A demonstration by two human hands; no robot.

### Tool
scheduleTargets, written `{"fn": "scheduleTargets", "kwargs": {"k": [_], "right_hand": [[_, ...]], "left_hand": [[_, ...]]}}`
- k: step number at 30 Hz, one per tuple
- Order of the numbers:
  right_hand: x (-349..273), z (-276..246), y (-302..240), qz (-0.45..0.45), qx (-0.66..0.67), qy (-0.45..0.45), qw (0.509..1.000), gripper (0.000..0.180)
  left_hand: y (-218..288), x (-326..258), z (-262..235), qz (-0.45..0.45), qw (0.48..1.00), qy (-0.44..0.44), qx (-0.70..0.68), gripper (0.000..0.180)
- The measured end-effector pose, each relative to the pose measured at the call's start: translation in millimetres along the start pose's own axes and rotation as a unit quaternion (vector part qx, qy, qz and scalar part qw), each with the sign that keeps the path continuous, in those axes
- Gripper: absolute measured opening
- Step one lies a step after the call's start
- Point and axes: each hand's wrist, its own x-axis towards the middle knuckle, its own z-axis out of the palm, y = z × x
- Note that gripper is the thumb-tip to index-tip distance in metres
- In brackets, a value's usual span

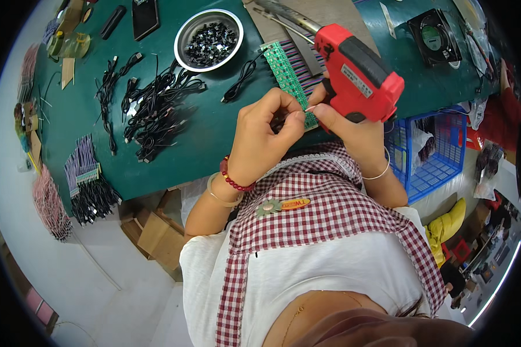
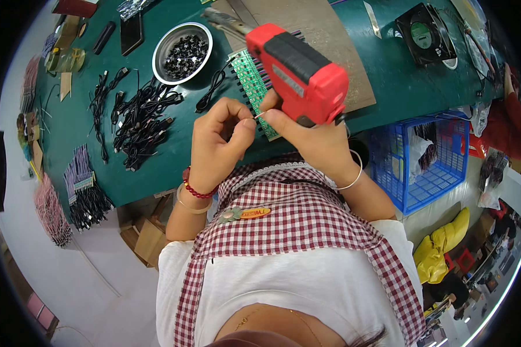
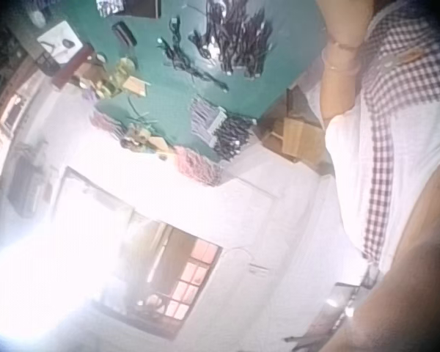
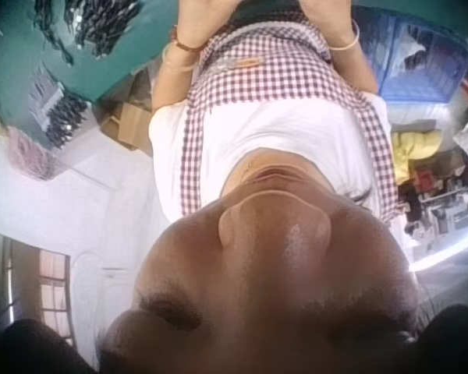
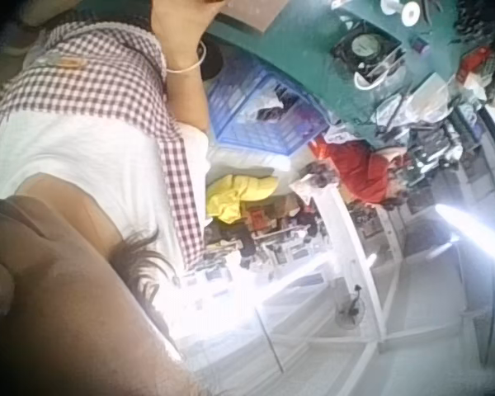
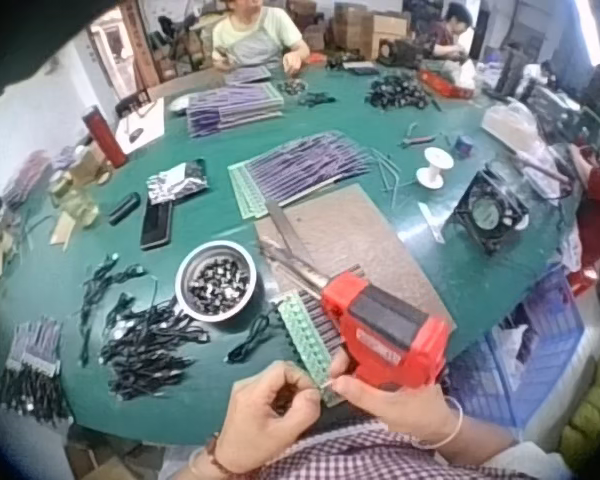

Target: The person solders the wire leads of USB cables onto circuit board strips using a soldering tool, then moves the finished pieces and positions new boards on the table.

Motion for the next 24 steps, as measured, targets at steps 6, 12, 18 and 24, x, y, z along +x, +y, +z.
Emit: {"fn": "scheduleTargets", "kwargs": {"k": [6,12,18,24], "right_hand": [[-3.1,3.4,-0.8,-0.031,0.010,-0.011,0.999,0.010],[-1.6,1.4,2.8,-0.056,-0.004,-0.035,0.998,0.015],[-4.2,-1.1,5.5,-0.076,-0.033,-0.026,0.996,0.019],[-4.3,-4.5,7.1,-0.089,-0.060,-0.047,0.993,0.019]], "left_hand": [[4.1,-0.4,-0.3,-0.125,0.981,-0.047,-0.143,0.009],[2.5,-0.8,-4.6,-0.229,0.924,-0.093,-0.292,0.010],[-0.1,-0.3,-5.5,-0.244,0.900,-0.128,-0.337,0.014],[4.7,2.3,-2.9,-0.228,0.921,-0.106,-0.298,0.008]]}}
